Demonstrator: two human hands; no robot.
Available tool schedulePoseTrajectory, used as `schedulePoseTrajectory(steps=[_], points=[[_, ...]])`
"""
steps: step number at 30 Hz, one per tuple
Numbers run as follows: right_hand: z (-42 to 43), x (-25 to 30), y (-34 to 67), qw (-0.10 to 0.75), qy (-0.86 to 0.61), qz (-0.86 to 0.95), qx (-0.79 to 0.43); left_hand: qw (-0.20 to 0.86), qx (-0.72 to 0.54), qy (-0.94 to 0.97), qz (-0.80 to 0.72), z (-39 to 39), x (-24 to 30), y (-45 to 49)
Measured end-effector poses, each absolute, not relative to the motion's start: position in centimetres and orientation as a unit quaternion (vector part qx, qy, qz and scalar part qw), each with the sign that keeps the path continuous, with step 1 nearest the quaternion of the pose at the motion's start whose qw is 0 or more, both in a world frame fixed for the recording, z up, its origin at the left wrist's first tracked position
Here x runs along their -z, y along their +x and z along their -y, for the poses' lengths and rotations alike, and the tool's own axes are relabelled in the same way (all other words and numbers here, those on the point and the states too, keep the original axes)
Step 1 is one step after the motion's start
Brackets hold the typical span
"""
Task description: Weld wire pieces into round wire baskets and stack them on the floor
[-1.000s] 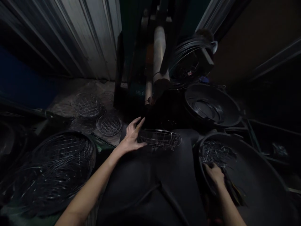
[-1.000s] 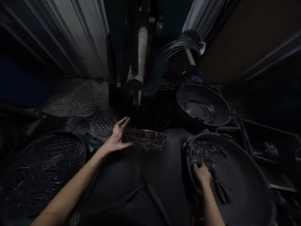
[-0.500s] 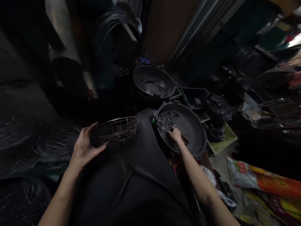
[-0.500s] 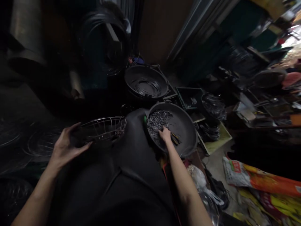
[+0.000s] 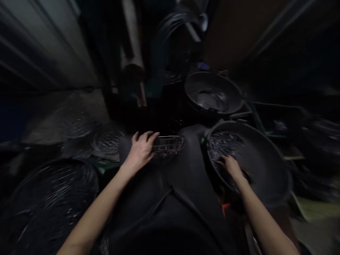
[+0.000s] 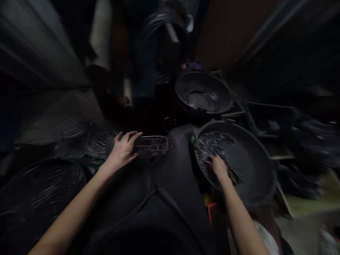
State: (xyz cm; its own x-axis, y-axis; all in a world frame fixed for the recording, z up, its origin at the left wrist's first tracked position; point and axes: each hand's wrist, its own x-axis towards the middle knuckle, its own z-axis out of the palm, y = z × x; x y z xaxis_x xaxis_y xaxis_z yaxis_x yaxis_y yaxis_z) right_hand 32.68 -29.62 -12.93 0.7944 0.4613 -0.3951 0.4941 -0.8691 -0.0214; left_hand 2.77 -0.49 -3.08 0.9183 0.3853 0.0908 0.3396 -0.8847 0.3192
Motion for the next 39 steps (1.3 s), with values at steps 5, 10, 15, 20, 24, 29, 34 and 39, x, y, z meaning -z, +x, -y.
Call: schedulePoseTrajectory(steps=[5,10,15,20,24,29,34,39], points=[[30.7,10.4,33.2,-0.014,0.969,-0.198,0.144,0.155,-0.081,0.964,-0.199,-0.9,2.6,2.8],[23.9,3.2,27.0,-0.444,0.871,-0.125,0.168,0.17,-0.126,0.956,-0.204,-2.2,1.3,3.4],[12.8,-1.6,19.7,-0.554,0.716,-0.27,0.329,0.134,-0.18,0.952,-0.209,-2.0,0.6,4.5],[8.7,-1.4,18.3,-0.579,0.673,-0.282,0.364,0.11,-0.205,0.946,-0.224,-2.5,0.5,3.2],[9.5,-1.7,18.0,-0.563,0.683,-0.296,0.36,0.129,-0.22,0.935,-0.248,-3.5,0.6,2.1],[8.2,-1.9,15.9,-0.552,0.672,-0.325,0.371,0.126,-0.227,0.927,-0.271,-4.2,0.6,1.9],[6.3,-1.8,15.5,-0.54,0.68,-0.345,0.355,0.124,-0.233,0.93,-0.257,-4.4,0.3,1.7],[4.8,-1.0,16.8,-0.537,0.704,-0.34,0.318,0.112,-0.25,0.928,-0.251,-4.5,0.3,1.7]])
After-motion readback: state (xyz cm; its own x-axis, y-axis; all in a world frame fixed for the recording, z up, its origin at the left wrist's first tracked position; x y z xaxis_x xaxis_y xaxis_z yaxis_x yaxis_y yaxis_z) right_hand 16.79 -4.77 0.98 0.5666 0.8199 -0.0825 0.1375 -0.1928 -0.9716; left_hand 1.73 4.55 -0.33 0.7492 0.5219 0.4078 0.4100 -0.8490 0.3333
